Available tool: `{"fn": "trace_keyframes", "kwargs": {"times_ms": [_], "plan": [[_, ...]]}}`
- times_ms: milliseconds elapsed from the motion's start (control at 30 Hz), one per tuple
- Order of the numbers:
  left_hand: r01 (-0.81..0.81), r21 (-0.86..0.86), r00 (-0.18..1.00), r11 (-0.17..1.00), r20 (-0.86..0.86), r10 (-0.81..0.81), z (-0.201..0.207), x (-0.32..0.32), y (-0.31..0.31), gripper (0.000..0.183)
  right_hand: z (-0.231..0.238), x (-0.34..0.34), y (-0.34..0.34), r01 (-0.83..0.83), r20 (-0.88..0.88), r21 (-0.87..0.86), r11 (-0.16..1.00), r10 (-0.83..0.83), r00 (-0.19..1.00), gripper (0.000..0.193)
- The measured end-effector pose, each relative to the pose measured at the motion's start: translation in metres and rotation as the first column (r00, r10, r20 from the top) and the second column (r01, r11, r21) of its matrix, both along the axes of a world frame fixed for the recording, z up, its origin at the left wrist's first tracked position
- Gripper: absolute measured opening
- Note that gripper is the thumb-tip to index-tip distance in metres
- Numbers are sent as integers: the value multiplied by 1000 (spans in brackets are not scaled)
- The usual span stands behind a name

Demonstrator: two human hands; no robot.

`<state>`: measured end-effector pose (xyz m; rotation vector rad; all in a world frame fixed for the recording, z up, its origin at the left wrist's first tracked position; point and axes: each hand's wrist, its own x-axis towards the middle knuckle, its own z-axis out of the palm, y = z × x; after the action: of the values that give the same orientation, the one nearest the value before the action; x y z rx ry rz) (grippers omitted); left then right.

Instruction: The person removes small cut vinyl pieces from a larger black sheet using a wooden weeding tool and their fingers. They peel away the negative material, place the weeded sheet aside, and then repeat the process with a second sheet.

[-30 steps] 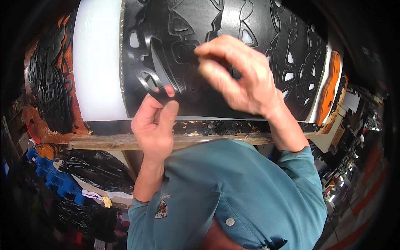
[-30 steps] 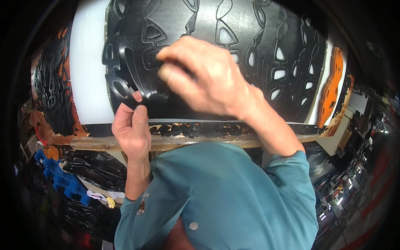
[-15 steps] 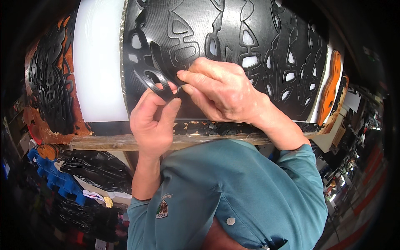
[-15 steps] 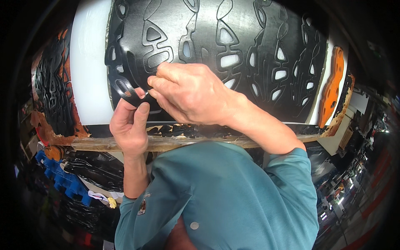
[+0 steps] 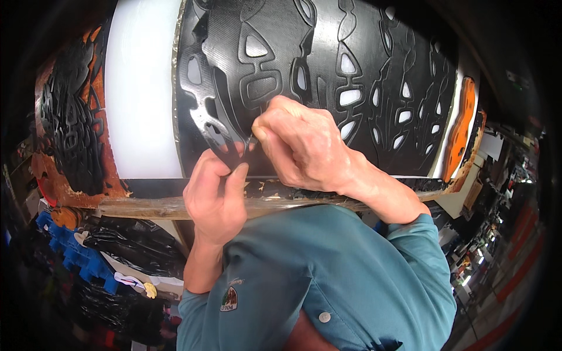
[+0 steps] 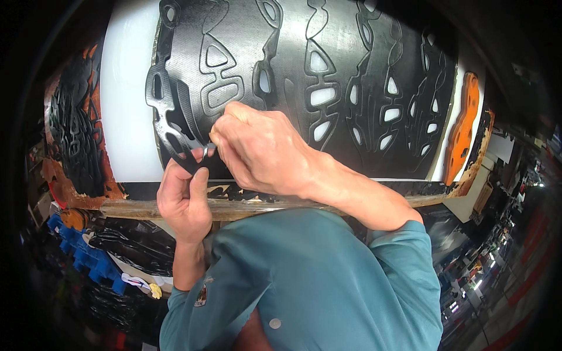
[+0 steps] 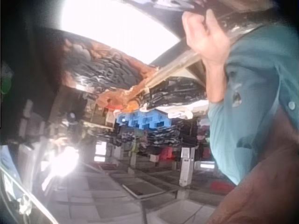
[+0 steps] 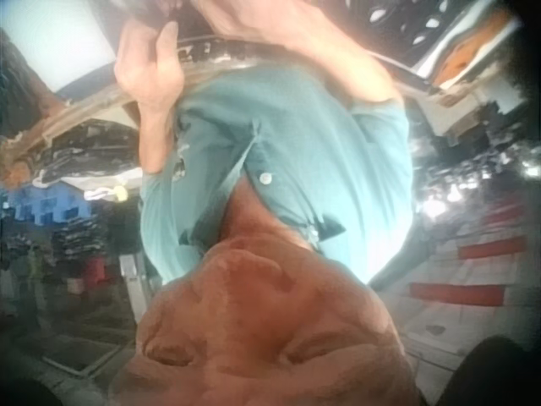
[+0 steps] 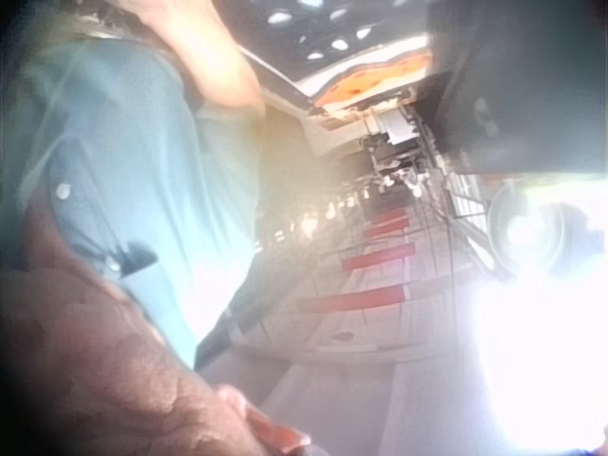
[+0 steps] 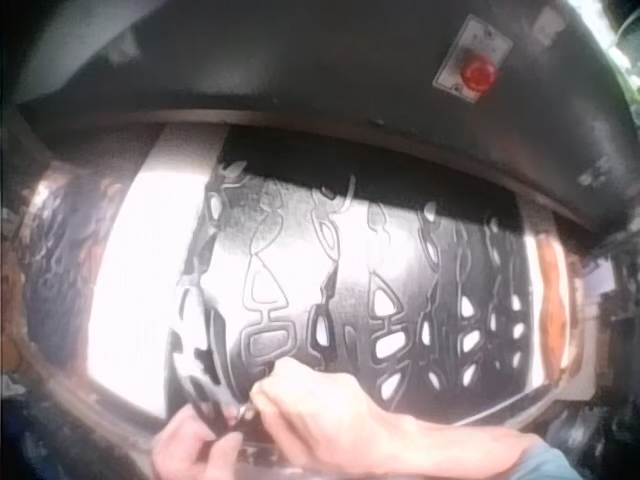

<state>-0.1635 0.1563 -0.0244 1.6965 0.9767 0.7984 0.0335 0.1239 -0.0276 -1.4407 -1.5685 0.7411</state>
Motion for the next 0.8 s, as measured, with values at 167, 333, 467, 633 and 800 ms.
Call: {"fn": "trace_keyframes", "kwargs": {"times_ms": [167,333,467,633,800], "plan": [[32,-119,998,992,50,-26,-7,0,6,8,7,20,10,-223,78,32,974,220,972,28],[118,-171,992,978,74,-107,-12,-7,16,7,6,30,26,-372,196,-92,924,383,903,32],[145,-84,986,986,95,-137,-16,-7,27,6,1,37,37,-456,48,-92,885,461,886,27],[77,-192,997,978,40,-70,-9,8,14,16,-4,34,33,-408,-201,-127,904,379,903,24],[220,-358,974,907,129,-185,-10,12,23,25,5,31,23,-390,-538,-238,889,213,815,28]]}}
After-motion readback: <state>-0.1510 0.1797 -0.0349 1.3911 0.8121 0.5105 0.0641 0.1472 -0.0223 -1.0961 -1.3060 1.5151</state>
